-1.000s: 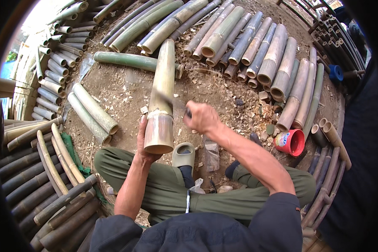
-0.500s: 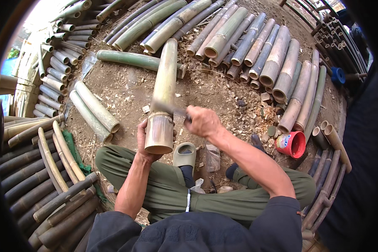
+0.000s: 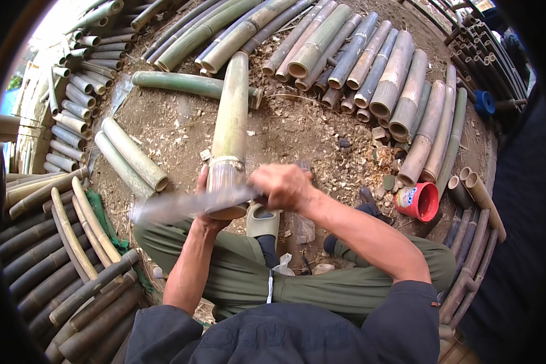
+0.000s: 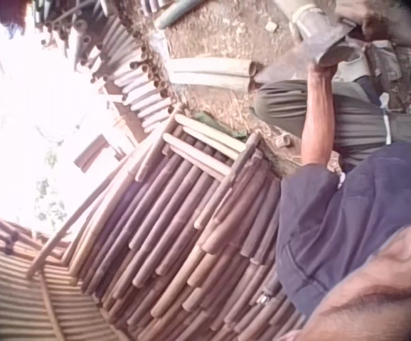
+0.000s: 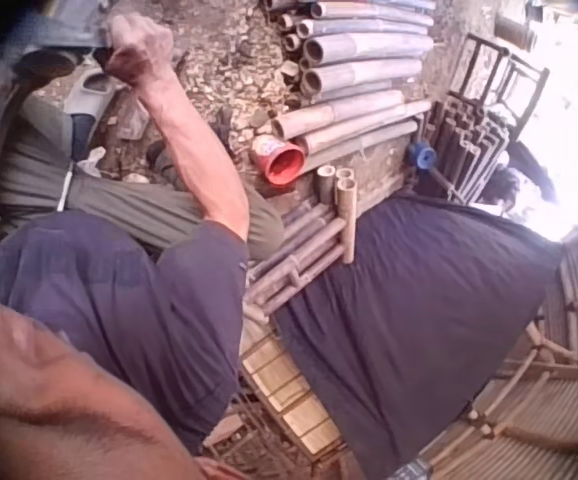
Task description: The person scrapes the outer surface and edges of bamboo poles using a large blade, handling different sections of the bamboo to clean and smooth them.
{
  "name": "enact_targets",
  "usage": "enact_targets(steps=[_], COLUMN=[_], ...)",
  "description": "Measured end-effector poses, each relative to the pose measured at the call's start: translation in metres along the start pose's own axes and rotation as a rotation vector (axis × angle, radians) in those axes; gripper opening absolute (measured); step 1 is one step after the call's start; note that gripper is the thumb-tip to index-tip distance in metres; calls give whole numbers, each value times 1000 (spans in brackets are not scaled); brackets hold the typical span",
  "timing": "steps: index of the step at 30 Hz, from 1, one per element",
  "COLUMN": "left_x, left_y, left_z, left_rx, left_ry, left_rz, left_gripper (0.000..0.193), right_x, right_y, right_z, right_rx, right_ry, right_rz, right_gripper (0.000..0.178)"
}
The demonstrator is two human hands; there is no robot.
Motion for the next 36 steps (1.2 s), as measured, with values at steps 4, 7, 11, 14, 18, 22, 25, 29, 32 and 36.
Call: enact_targets(steps=[4, 7, 11, 14, 18, 22, 25, 29, 32, 36], left_x=[-1, -6, -5, 4, -8, 2, -2, -7, -7, -8], left_y=[0, 2, 12, -3, 0, -3, 3, 2, 2, 1], left_z=[0, -4, 1, 0, 3, 0, -2, 3, 6, 0], left_rx=[-56, 65, -31, 61, -39, 65, -57, -34, -26, -25], left_ry=[-12, 2, 31, 44, 20, -24, -24, -85, -30, -68], left_rz=[81, 16, 62, 70, 118, -103, 26, -17, 55, 10], left_gripper=[66, 64, 62, 62, 60, 62, 64, 67, 73, 71], right_x=[-2, -8, -8, -10, -15, -13, -26, -5, -5, -7], right_y=[1, 19, 5, 14, 12, 22, 7, 13, 9, 6], right_z=[-15, 36, 2, 37, -10, 45, -31, 1, 1, 11], right_rx=[39, -226, -97, -231, 32, -145, -8, -78, -128, -184], right_ry=[-121, 234, -32, 166, -24, 296, -456, -2, 7, 9], right_rz=[102, -1, -10, 17, -1, -52, 282, 103, 3, -11], right_gripper=[17, 16, 19, 19, 19, 15, 21, 23, 23, 21])
Point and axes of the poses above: each hand's wrist, its own x-axis away from the middle knuckle, its own y-axis out of the back of the hand, z = x × y, the point moved 7 cm from there along -x, towards the middle knuckle, and after that the axes turned 4 degrees about -x, right-handed, at the moved point
